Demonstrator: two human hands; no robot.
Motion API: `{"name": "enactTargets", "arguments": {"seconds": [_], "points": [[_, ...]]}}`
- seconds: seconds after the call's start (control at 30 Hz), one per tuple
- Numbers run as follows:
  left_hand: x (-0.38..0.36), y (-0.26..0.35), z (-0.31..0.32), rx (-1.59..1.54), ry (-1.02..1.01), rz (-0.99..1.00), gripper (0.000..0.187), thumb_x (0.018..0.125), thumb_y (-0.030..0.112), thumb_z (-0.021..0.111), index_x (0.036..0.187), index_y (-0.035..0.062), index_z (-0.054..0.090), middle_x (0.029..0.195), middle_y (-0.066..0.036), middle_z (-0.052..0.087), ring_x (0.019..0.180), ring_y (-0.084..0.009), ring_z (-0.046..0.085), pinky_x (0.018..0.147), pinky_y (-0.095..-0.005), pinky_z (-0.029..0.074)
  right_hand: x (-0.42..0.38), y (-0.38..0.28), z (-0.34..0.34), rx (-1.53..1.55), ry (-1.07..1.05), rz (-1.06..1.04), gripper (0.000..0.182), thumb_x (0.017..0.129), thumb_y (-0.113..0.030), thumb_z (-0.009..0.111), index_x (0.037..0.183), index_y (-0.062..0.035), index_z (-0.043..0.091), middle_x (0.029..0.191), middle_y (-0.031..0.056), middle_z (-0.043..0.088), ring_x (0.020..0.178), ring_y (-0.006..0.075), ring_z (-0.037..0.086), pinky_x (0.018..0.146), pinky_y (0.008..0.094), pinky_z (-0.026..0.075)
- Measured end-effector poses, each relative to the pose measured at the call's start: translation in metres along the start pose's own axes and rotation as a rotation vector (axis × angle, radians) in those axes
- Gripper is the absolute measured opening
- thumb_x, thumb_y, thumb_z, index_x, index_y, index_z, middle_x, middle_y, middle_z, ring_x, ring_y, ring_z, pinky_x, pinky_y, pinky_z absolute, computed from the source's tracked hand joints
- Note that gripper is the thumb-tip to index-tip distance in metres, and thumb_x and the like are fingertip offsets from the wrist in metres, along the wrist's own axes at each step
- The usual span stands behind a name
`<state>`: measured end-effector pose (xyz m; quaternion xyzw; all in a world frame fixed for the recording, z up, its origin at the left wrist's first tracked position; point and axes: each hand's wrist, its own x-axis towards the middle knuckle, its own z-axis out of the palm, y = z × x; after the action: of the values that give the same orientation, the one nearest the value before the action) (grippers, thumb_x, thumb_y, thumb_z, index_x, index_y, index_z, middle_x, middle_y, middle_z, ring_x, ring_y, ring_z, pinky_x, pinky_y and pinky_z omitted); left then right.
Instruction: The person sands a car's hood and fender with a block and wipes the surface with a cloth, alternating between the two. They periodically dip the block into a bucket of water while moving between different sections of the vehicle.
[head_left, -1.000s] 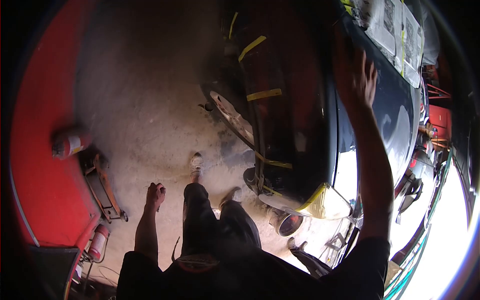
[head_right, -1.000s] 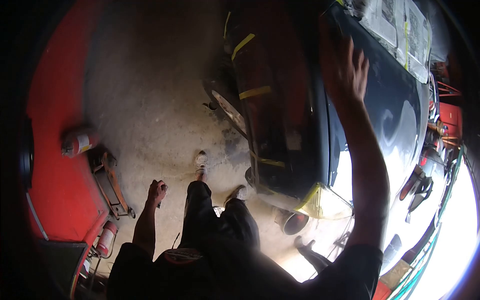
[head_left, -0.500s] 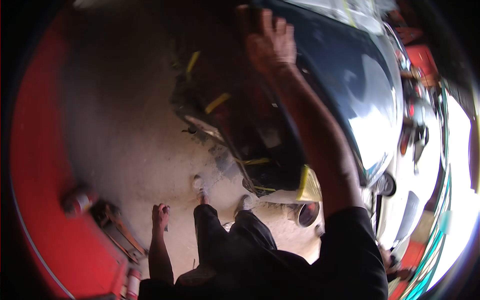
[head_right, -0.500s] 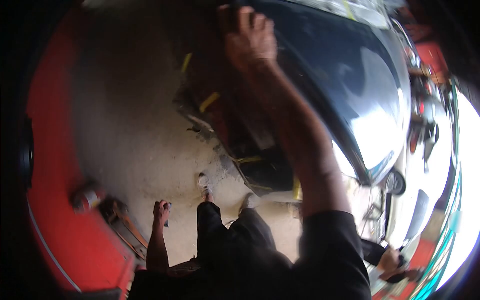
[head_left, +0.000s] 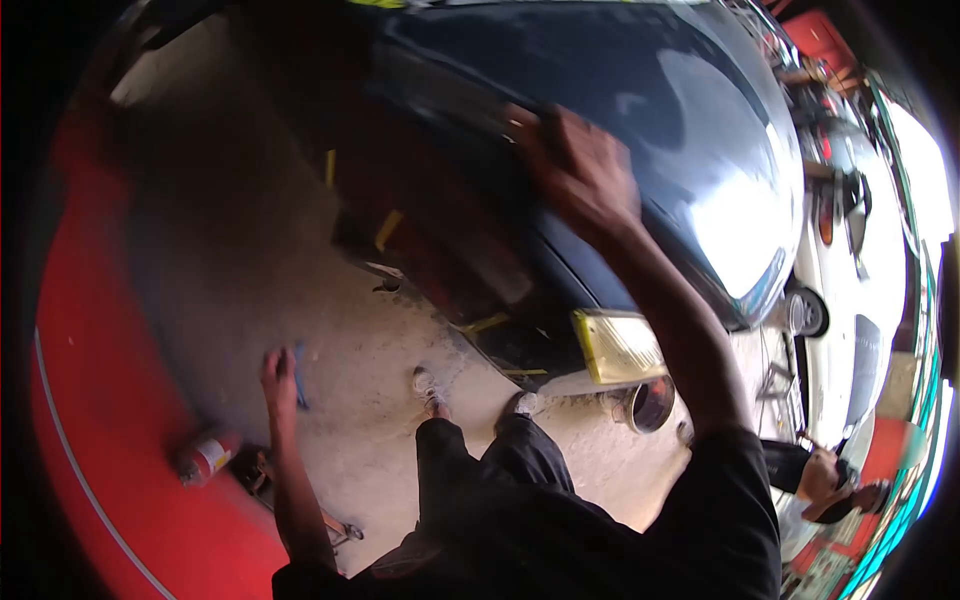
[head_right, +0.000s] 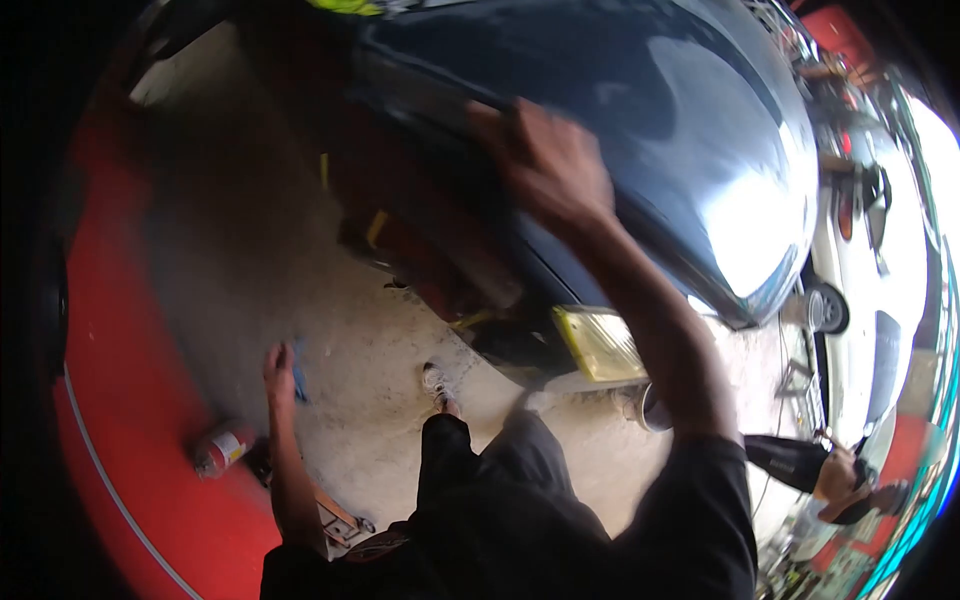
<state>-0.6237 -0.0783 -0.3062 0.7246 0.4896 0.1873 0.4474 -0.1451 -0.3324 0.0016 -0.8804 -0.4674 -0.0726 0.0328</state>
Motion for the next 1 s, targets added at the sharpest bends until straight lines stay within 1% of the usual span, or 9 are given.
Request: {"name": "enactTargets", "arguments": {"seconds": [0.2,0.33,0.37,0.4,0.5,0.6,0.73,0.83,1.0], "points": [[0.082,0.316,0.123,-0.167,0.148,0.617,0.023,0.103,0.022,0.066,0.122,0.0105,0.072,0.121,-0.014,0.067,0.112,-0.0312,0.066,0.097,-0.0403,0.052,0.018,-0.016,0.043,-0.199,0.404,-0.214,0.063,0.099,-0.015,0.057,0.159,-0.0262,0.043,0.135,0.0181,0.052,0.109,0.0349,0.061,0.094,0.0455,0.052],[0.093,0.406,0.188,-0.003,0.316,1.021,0.019,0.098,0.022,0.07,0.115,0.015,0.074,0.115,-0.012,0.064,0.111,-0.033,0.062,0.093,-0.047,0.052,-0.118,0.085,-0.026,0.087,-0.167,0.387,0.035,0.105,-0.031,0.057,0.138,-0.0186,0.062,0.123,0.0155,0.066,0.104,0.0353,0.068,0.088,0.0507,0.053],[0.09,0.414,0.2,0.078,0.363,1.049,0.019,0.097,0.023,0.071,0.114,0.0164,0.074,0.114,-0.012,0.063,0.11,-0.0331,0.062,0.092,-0.0474,0.052,-0.152,0.112,-0.04,0.106,-0.291,0.545,0.032,0.105,-0.03,0.06,0.133,-0.0167,0.067,0.127,0.0155,0.067,0.105,0.0355,0.069,0.086,0.0519,0.053],[0.089,0.416,0.211,0.164,0.412,1.074,0.018,0.095,0.025,0.073,0.112,0.0177,0.074,0.112,-0.011,0.063,0.109,-0.0333,0.062,0.09,-0.0478,0.052,-0.228,0.18,0.021,-0.303,0.281,-0.023,0.04,0.1,-0.023,0.065,0.14,-0.0195,0.065,0.139,0.015,0.059,0.112,0.0367,0.065,0.089,0.0516,0.053],[0.091,0.417,0.219,0.255,0.479,1.085,0.02,0.093,0.026,0.074,0.111,0.0193,0.075,0.114,-0.011,0.063,0.109,-0.035,0.062,0.089,-0.0492,0.052,-0.214,0.173,0.031,-0.286,0.272,-0.044,0.054,0.099,-0.023,0.067,0.151,-0.0201,0.056,0.14,0.0179,0.058,0.115,0.0379,0.063,0.094,0.0515,0.052],[0.089,0.419,0.222,0.282,0.49,1.104,0.02,0.094,0.025,0.073,0.113,0.0185,0.075,0.113,-0.012,0.063,0.108,-0.0358,0.063,0.092,-0.0492,0.052,-0.086,0.071,0.006,-0.227,0.098,-0.047,0.044,0.098,-0.022,0.06,0.14,-0.0104,0.06,0.131,0.0174,0.059,0.11,0.0332,0.062,0.094,0.0444,0.051],[0.089,0.414,0.216,0.311,0.513,1.046,0.02,0.099,0.025,0.068,0.116,0.0163,0.074,0.114,-0.013,0.062,0.111,-0.0347,0.062,0.095,-0.0479,0.05,-0.028,0.014,0.029,-0.219,0.449,-0.252,0.053,0.099,-0.023,0.048,0.149,-0.0092,0.052,0.132,0.018,0.056,0.106,0.0312,0.058,0.091,0.0392,0.049],[0.094,0.413,0.22,0.323,0.539,1.043,0.018,0.098,0.024,0.069,0.114,0.0175,0.075,0.112,-0.011,0.064,0.111,-0.0336,0.061,0.096,-0.0475,0.05,-0.114,0.084,0.003,0.18,-0.213,0.061,0.049,0.111,-0.031,0.045,0.16,-0.0398,0.04,0.154,0.0156,0.043,0.138,0.0413,0.044,0.118,0.0505,0.036],[0.088,0.416,0.219,0.322,0.558,0.984,0.019,0.097,0.025,0.071,0.114,0.0185,0.075,0.112,-0.01,0.064,0.109,-0.0337,0.062,0.095,-0.0468,0.05,-0.219,0.18,0.025,-0.422,0.235,-0.233,0.063,0.1,-0.013,0.06,0.159,-0.0293,0.048,0.137,0.0186,0.057,0.1,0.0344,0.062,0.089,0.0467,0.055]]}}
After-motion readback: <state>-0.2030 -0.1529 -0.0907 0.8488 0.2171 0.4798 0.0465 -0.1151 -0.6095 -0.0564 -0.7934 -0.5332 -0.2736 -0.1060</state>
